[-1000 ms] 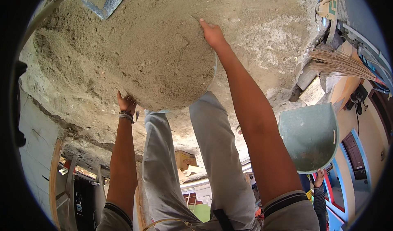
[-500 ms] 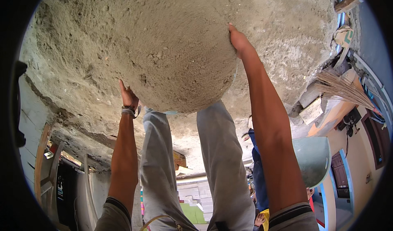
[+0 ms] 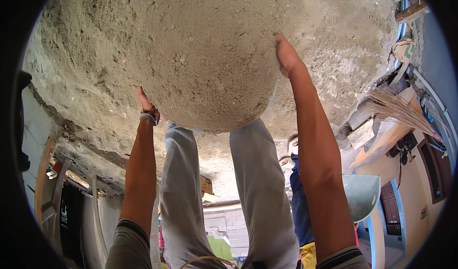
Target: The person scoops sand into a pan using a shovel, carries the pan across a construction site, and dumps the sand. The person then returns to the original pile and repeats the process.
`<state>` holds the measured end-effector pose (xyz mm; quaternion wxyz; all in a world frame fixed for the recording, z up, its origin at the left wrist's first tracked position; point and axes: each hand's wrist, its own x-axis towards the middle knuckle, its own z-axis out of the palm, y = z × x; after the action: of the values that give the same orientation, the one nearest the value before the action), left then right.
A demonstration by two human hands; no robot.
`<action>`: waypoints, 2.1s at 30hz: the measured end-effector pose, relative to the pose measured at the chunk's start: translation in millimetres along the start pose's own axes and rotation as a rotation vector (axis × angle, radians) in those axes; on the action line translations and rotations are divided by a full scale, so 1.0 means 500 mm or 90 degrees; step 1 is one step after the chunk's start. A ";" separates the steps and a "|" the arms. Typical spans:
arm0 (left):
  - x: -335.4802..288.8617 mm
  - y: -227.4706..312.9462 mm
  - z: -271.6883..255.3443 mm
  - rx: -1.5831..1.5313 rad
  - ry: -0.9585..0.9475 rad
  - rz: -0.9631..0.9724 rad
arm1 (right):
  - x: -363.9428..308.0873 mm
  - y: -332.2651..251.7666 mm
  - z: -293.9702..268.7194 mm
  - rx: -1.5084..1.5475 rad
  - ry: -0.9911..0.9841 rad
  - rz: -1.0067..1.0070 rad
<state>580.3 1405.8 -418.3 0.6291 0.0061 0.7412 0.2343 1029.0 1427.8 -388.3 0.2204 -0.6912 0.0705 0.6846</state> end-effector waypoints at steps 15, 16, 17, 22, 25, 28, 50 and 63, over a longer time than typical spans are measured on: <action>-0.210 0.067 0.040 0.044 0.070 0.253 | -0.199 0.048 0.077 0.063 0.171 -0.019; -0.230 0.088 0.028 0.035 0.046 0.227 | -0.230 0.051 0.082 0.073 0.172 -0.015; -0.253 0.112 0.021 0.032 0.016 0.217 | -0.262 0.053 0.090 0.088 0.185 -0.026; -0.444 0.247 0.005 0.077 -0.040 0.218 | -0.466 0.071 0.107 0.250 0.139 -0.004; -0.609 0.340 0.006 0.124 -0.123 0.224 | -0.618 0.090 0.110 0.280 0.157 -0.061; -0.795 0.422 0.001 0.201 -0.155 0.249 | -0.792 0.110 0.114 0.328 0.160 -0.104; -1.577 0.415 -0.100 0.661 -0.714 0.264 | -1.759 0.811 0.408 0.867 0.436 -0.284; -1.756 -0.134 -0.300 1.114 -0.899 0.268 | -1.850 1.366 0.676 1.270 0.722 -0.232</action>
<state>642.0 1028.5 388.9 0.6336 0.6962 0.1159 -0.3168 398.3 764.6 385.4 0.6989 -0.4182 0.5667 -0.1246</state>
